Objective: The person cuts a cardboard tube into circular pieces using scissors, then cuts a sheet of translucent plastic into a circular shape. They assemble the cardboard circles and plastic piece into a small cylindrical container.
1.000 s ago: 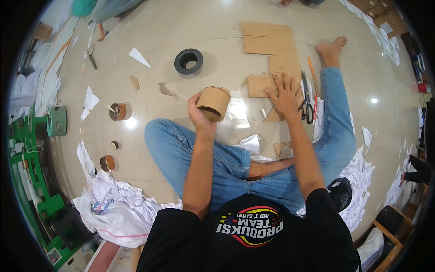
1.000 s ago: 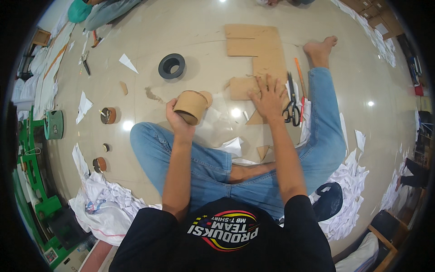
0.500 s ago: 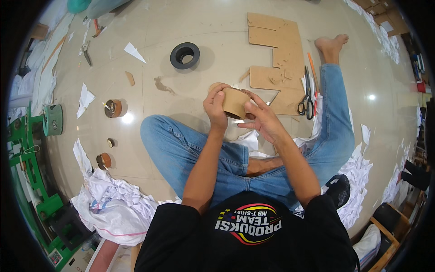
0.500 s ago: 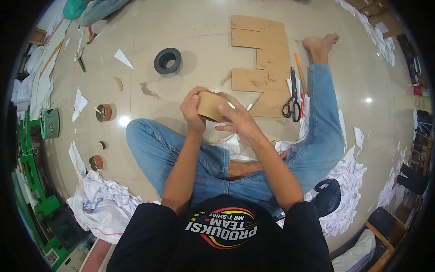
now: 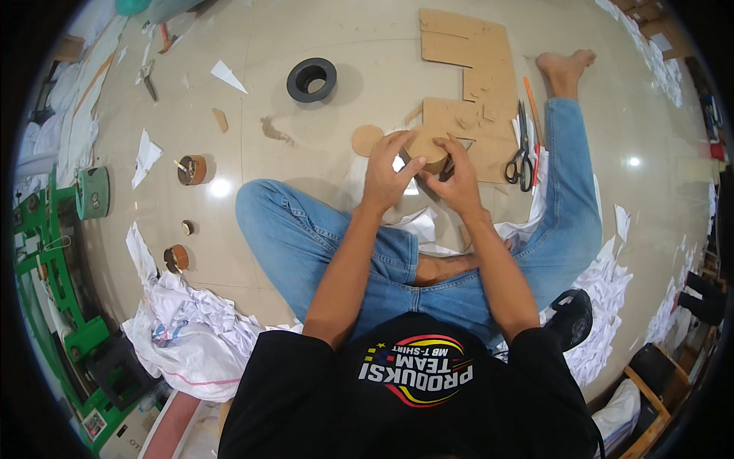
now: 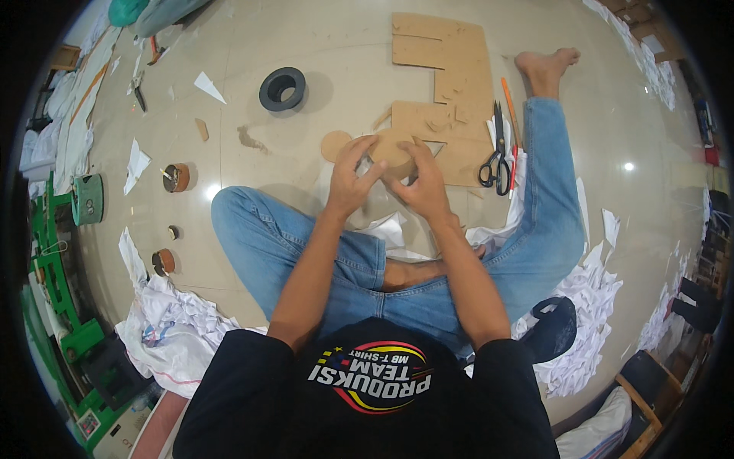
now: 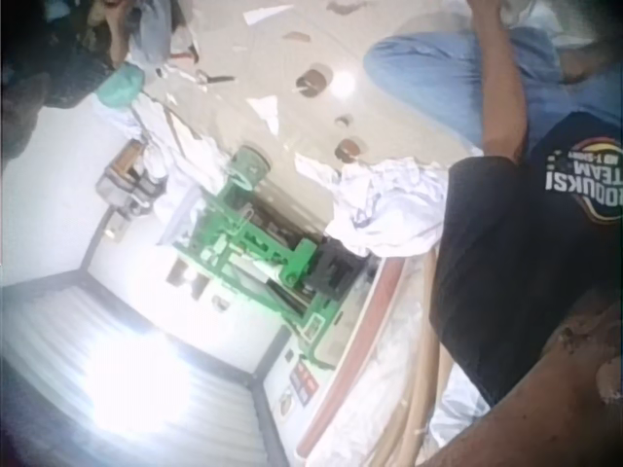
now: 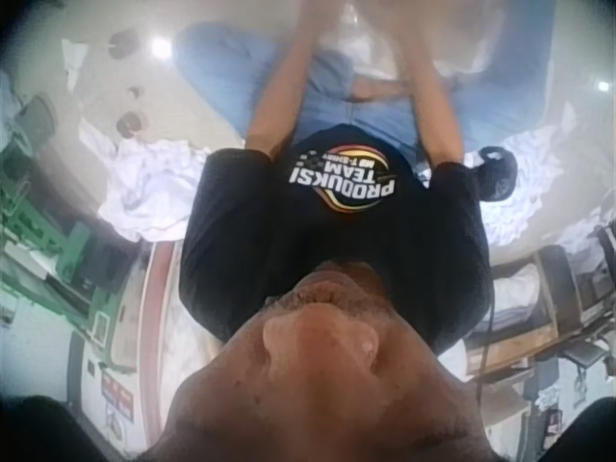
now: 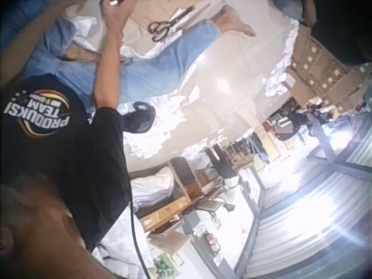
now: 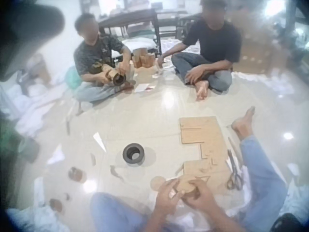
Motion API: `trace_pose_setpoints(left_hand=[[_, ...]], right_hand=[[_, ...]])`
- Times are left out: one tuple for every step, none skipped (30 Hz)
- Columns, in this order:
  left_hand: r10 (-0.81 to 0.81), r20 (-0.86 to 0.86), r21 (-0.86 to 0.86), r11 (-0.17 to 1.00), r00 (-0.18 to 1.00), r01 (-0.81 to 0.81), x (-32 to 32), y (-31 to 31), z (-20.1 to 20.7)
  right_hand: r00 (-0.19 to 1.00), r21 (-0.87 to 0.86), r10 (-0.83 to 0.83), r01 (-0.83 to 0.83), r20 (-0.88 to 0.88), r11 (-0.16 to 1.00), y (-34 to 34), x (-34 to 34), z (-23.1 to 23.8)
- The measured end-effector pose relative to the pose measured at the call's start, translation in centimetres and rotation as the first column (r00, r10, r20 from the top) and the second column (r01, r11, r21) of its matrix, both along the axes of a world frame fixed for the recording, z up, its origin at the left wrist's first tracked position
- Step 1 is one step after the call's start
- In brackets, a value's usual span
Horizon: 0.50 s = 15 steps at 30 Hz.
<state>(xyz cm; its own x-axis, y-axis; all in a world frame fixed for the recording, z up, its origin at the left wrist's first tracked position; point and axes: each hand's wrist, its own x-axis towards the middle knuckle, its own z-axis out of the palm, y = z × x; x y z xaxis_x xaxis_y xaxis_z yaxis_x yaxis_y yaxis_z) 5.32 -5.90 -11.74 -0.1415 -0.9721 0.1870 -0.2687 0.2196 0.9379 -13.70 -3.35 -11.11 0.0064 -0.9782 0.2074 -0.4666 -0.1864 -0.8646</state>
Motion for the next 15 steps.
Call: trace_pose_setpoints(left_hand=[[-0.014, -0.005, 0.013, 1.0, 1.0, 0.014, 0.4, 0.0, 0.0], [-0.028, -0.011, 0.026, 0.999, 1.0, 0.028, 0.7, 0.0, -0.1], [-0.019, 0.025, 0.018, 1.0, 0.999, 0.019, 1.0, 0.1, 0.0], [-0.011, 0.062, 0.009, 1.0, 0.998, 0.01, 1.2, 0.3, 0.1], [-0.003, 0.098, 0.0, 1.0, 0.995, 0.003, 1.2, 0.5, 0.1], [0.011, 0.07, 0.04, 0.999, 0.998, -0.013, 1.2, 0.7, 0.1], [0.024, 0.041, 0.081, 0.996, 0.999, -0.028, 1.0, 0.8, 0.2], [0.039, 0.014, 0.122, 0.992, 0.999, -0.04, 0.9, 0.9, 0.2], [0.039, 0.042, 0.094, 0.995, 0.998, -0.043, 0.9, 1.0, 0.0], [0.039, 0.069, 0.067, 0.997, 0.997, -0.044, 1.0, 1.0, -0.2], [0.04, 0.097, 0.039, 0.998, 0.994, -0.044, 1.1, 1.1, -0.4], [0.035, 0.112, 0.023, 0.999, 0.993, -0.038, 1.2, 1.1, -0.3], [0.03, 0.126, 0.007, 0.999, 0.992, -0.031, 1.3, 1.1, -0.2], [0.026, 0.141, -0.008, 1.0, 0.99, -0.025, 1.4, 1.1, -0.1], [0.022, 0.138, -0.004, 1.0, 0.99, -0.022, 1.4, 1.0, 0.0]], right_hand=[[1.0, -0.023, -0.011, 0.011, -0.018, 1.0, 0.1, 0.5, -0.7], [0.999, -0.046, -0.023, 0.022, -0.036, 0.999, 0.1, 0.9, -1.2], [0.998, -0.076, -0.016, 0.012, -0.052, 0.997, 0.1, 1.1, -1.6], [0.998, -0.106, -0.01, 0.003, -0.07, 0.994, 0.1, 1.3, -1.9], [0.996, -0.135, -0.005, -0.007, -0.087, 0.991, 0.1, 1.3, -2.2], [0.994, -0.143, -0.004, -0.012, -0.109, 0.99, 0.1, 1.2, -2.4], [0.991, -0.151, -0.004, -0.016, -0.132, 0.988, 0.2, 1.2, -2.6], [0.988, -0.159, -0.004, -0.02, -0.154, 0.987, 0.2, 1.1, -2.7], [0.986, -0.169, -0.008, -0.02, -0.167, 0.985, 0.3, 1.2, -2.3], [0.984, -0.179, -0.013, -0.02, -0.18, 0.984, 0.4, 1.3, -1.9], [0.981, -0.189, -0.018, -0.02, -0.193, 0.982, 0.5, 1.3, -1.4], [0.981, -0.184, -0.009, -0.027, -0.193, 0.983, 0.6, 1.1, -0.9], [0.981, -0.178, 0.0, -0.035, -0.193, 0.983, 0.6, 1.0, -0.2], [0.981, -0.172, 0.009, -0.043, -0.193, 0.984, 0.6, 0.8, 0.2], [0.984, -0.165, 0.022, -0.052, -0.179, 0.985, 0.5, 0.6, 0.3]])
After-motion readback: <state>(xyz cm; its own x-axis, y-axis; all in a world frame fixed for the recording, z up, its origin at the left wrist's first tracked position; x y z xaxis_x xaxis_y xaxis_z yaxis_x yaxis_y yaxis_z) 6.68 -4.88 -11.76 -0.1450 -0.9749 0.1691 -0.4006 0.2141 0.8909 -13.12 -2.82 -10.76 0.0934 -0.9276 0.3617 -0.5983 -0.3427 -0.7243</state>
